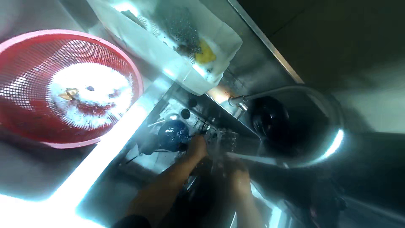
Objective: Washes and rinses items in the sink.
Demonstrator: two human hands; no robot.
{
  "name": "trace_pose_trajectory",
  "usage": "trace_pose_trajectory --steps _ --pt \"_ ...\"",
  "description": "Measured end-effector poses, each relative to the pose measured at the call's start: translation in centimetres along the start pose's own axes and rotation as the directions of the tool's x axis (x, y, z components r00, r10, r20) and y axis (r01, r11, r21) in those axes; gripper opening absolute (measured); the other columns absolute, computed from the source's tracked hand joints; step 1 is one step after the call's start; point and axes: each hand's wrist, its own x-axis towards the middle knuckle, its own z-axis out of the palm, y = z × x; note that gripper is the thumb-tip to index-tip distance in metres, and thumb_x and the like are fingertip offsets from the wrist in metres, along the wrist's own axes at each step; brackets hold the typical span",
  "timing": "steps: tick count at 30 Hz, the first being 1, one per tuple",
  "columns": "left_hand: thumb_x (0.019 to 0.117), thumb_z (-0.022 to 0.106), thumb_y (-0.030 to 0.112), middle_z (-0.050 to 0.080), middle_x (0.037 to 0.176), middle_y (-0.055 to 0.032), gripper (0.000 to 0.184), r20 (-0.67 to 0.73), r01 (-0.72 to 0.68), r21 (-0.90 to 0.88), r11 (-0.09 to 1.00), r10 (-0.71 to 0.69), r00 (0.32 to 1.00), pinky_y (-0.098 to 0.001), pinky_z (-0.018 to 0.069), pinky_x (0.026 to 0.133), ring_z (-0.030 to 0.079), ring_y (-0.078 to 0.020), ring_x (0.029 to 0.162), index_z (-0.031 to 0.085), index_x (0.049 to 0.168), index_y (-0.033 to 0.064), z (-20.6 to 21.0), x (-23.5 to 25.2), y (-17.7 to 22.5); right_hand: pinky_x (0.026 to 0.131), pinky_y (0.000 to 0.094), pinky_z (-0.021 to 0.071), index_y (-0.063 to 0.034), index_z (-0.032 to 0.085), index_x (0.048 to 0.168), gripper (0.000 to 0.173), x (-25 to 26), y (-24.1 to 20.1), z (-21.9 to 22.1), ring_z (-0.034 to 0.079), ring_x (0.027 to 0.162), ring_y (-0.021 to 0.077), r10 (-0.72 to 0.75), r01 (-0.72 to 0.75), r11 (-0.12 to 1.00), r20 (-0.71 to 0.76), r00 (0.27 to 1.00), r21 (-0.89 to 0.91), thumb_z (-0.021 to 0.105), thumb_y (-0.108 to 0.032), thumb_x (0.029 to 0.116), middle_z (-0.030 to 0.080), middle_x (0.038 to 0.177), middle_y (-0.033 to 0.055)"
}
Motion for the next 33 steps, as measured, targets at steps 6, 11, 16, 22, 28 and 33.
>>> trace_pose_trajectory --steps 6,11,16,22,28,33 --pt "0.1083 0.050 0.021 0.065 0.130 -0.0216 0.040 -0.036 -0.128 -0.438 0.890 0.125 0.991 -0.0544 0.0505 0.104 0.064 -0.0352 0.119 0.053 0.144 0.0032 -0.6 -4.7 1.9 0.071 0.0366 0.0591 0.0050 0.057 0.123 0.022 -2.9 1.3 -2.8 0.069 0.086 0.0201 -0.046 0.068 0.990 -0.178 0.983 0.121 0.050 -0.008 0.1063 0.070 0.104 0.0154" --pt "0.1101 0.038 0.050 0.062 0.131 -0.0186 0.056 0.052 0.013 -0.902 0.431 0.079 0.996 -0.0496 0.0502 0.093 0.061 -0.0306 0.109 0.049 0.151 0.0132 0.4 -7.5 2.6 0.070 0.0393 0.0618 0.0026 0.050 0.129 0.024 -5.6 0.6 -3.9 0.074 0.090 0.0261 0.032 -0.010 0.976 -0.095 0.995 0.218 0.048 -0.009 0.1075 0.072 0.111 0.0177" --pt "0.1103 0.027 0.053 0.067 0.125 -0.0118 0.059 0.224 0.177 -0.972 0.151 0.396 0.891 -0.0396 0.0567 0.086 0.068 -0.0222 0.103 0.053 0.145 0.0113 0.5 -7.7 4.3 0.067 0.0376 0.0626 0.0050 0.055 0.125 0.023 -8.2 0.0 -3.8 0.073 0.083 0.0233 -0.168 0.181 0.977 -0.116 0.979 0.112 0.047 -0.006 0.1068 0.072 0.103 0.0174" --pt "0.1057 0.026 0.065 0.071 0.113 -0.0057 0.065 0.166 0.128 -0.984 0.127 0.372 0.913 -0.0346 0.0588 0.078 0.070 -0.0163 0.092 0.055 0.142 0.0201 0.3 -10.0 5.9 0.122 0.0607 0.0245 -0.0065 0.072 0.127 0.042 -7.1 -0.5 -4.2 0.029 0.150 0.0448 -0.543 0.500 0.659 0.105 0.833 -0.561 0.065 -0.033 0.0948 0.037 0.161 0.0232" --pt "0.1045 0.033 0.067 0.066 0.124 -0.0174 0.070 -0.060 -0.184 -0.796 0.577 0.226 0.972 -0.0523 0.0535 0.092 0.064 -0.0287 0.108 0.060 0.136 0.0101 -0.9 -9.6 3.4 0.072 0.0423 0.0627 -0.0032 0.046 0.144 0.049 -3.1 0.3 -1.3 0.072 0.087 0.0259 -0.005 0.001 0.999 0.093 0.996 0.044 0.064 -0.002 0.0979 0.069 0.110 0.0188" --pt "0.1094 0.046 0.043 0.069 0.124 -0.0151 0.047 -0.200 -0.245 -0.499 0.831 0.165 0.966 -0.0507 0.0508 0.104 0.065 -0.0268 0.117 0.069 0.125 0.0047 -2.0 -2.1 -4.0 0.061 0.0333 0.0581 -0.0011 0.060 0.118 0.028 1.7 -0.3 0.6 0.066 0.069 0.0172 0.014 -0.066 0.953 0.175 0.984 0.294 0.044 -0.022 0.1100 0.068 0.084 0.0104"
